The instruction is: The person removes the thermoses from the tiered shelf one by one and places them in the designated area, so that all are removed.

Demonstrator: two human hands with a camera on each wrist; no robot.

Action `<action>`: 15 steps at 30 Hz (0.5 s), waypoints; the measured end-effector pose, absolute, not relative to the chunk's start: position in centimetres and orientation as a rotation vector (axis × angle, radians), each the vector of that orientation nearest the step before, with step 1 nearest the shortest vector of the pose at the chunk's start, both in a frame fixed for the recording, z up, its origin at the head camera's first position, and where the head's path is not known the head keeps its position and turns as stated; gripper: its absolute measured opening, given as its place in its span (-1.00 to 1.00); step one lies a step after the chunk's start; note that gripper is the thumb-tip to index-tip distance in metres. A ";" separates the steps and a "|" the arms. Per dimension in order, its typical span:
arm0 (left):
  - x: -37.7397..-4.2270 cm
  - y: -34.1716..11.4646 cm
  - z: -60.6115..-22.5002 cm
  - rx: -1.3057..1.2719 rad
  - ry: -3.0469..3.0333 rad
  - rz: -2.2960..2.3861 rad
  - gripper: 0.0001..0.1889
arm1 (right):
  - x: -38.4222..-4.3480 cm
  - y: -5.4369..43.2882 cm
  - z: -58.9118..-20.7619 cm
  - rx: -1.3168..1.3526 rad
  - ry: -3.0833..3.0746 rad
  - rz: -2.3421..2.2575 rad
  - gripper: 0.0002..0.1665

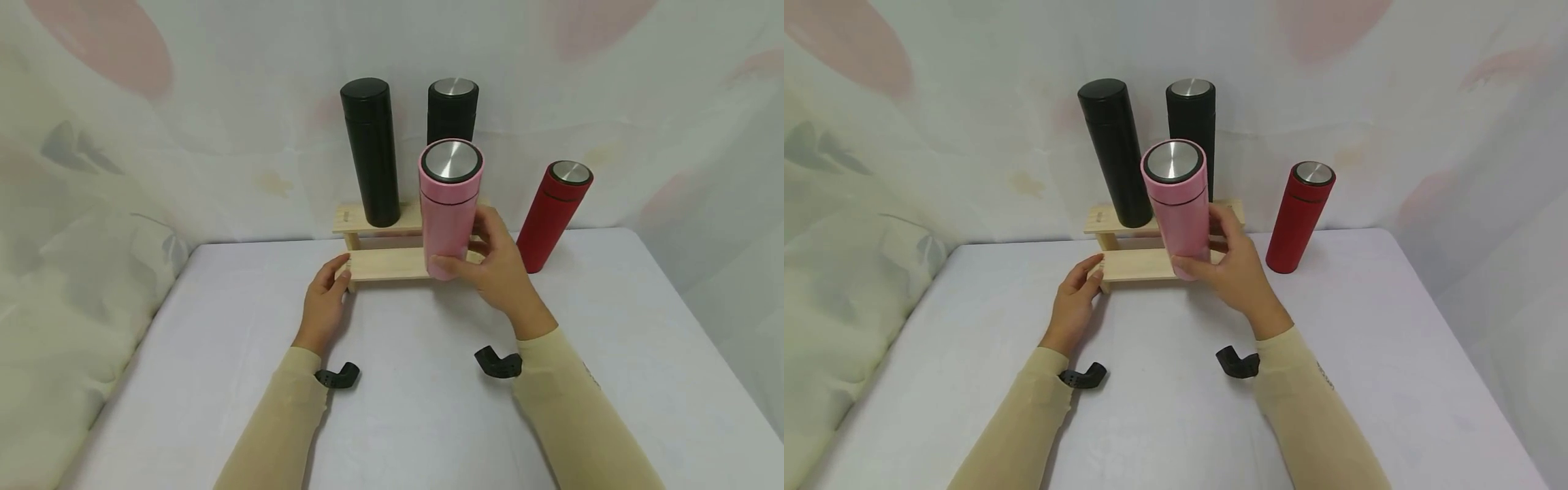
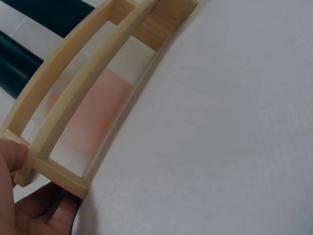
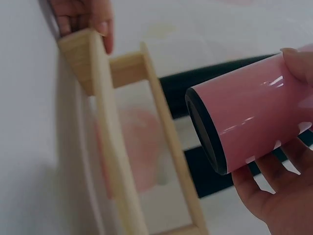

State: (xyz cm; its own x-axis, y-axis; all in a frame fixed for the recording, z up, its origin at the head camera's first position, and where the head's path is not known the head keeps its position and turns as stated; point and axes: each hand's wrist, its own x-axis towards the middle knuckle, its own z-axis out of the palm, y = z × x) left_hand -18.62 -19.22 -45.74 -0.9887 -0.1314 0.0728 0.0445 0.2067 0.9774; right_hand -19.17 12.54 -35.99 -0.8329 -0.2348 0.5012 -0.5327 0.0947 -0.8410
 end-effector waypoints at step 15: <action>-18.8 -20.1 -46.9 0.029 -2.321 -1.840 -0.56 | -18.8 17.1 -33.1 0.734 -1.770 1.924 -0.14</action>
State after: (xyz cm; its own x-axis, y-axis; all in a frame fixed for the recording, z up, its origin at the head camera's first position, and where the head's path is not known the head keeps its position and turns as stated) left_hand -18.85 -20.08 -46.88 -0.9837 -0.1260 0.1280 0.0959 0.2340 0.9675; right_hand -18.81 17.14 -33.11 -0.7712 -0.0439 0.6351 -0.6293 -0.0988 -0.7709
